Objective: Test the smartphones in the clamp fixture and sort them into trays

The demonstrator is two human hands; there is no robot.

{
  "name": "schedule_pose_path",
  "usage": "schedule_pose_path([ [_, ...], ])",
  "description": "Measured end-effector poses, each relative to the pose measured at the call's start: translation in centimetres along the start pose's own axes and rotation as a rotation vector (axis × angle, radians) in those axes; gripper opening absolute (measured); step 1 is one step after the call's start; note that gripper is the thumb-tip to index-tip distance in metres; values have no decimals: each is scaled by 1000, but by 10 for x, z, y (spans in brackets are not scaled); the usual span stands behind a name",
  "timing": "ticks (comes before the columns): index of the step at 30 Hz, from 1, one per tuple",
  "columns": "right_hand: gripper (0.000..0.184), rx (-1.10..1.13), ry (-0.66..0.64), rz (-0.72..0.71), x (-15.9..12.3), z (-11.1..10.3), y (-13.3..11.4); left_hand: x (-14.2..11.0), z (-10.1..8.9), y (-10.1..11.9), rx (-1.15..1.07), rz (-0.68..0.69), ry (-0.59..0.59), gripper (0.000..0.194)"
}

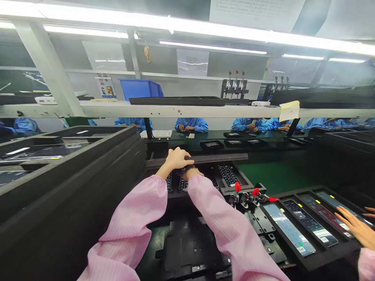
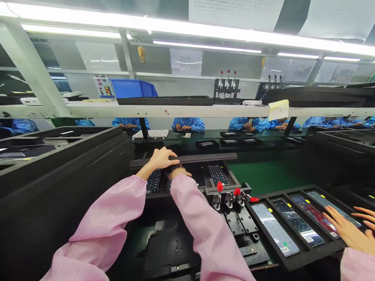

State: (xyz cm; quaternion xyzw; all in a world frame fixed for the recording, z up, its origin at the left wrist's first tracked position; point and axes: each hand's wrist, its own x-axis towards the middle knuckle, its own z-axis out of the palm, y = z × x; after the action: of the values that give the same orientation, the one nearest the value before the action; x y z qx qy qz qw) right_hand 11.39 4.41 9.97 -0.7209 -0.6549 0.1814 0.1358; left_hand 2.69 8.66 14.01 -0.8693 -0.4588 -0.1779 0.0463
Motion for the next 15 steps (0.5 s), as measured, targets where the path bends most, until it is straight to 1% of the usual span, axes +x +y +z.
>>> schedule_pose_path([
  [2, 54, 1, 64, -22, -34, -3, 16, -11, 7, 5, -4, 12, 32, 26],
  [5, 47, 18, 185, -125, -95, -10, 54, -36, 20, 13, -20, 22, 97, 25],
  [6, 44, 71, 269, -178, -113, -13, 67, -46, 25, 15, -27, 22, 119, 24],
  [8, 38, 167, 373, -226, -136, -21, 86, -69, 36, 19, -43, 23, 151, 23],
  [9, 35, 208, 417, -250, -141, -26, 91, -80, 41, 20, -51, 25, 160, 22],
  [11, 31, 249, 476, -303, -135, -33, 90, -102, 52, 22, -61, 26, 173, 22],
  [13, 29, 253, 483, -367, -113, -34, 75, -118, 60, 23, -61, 18, 189, 24],
  [15, 29, 242, 432, -411, -83, -29, 53, -126, 66, 22, -56, 16, 209, 26],
])
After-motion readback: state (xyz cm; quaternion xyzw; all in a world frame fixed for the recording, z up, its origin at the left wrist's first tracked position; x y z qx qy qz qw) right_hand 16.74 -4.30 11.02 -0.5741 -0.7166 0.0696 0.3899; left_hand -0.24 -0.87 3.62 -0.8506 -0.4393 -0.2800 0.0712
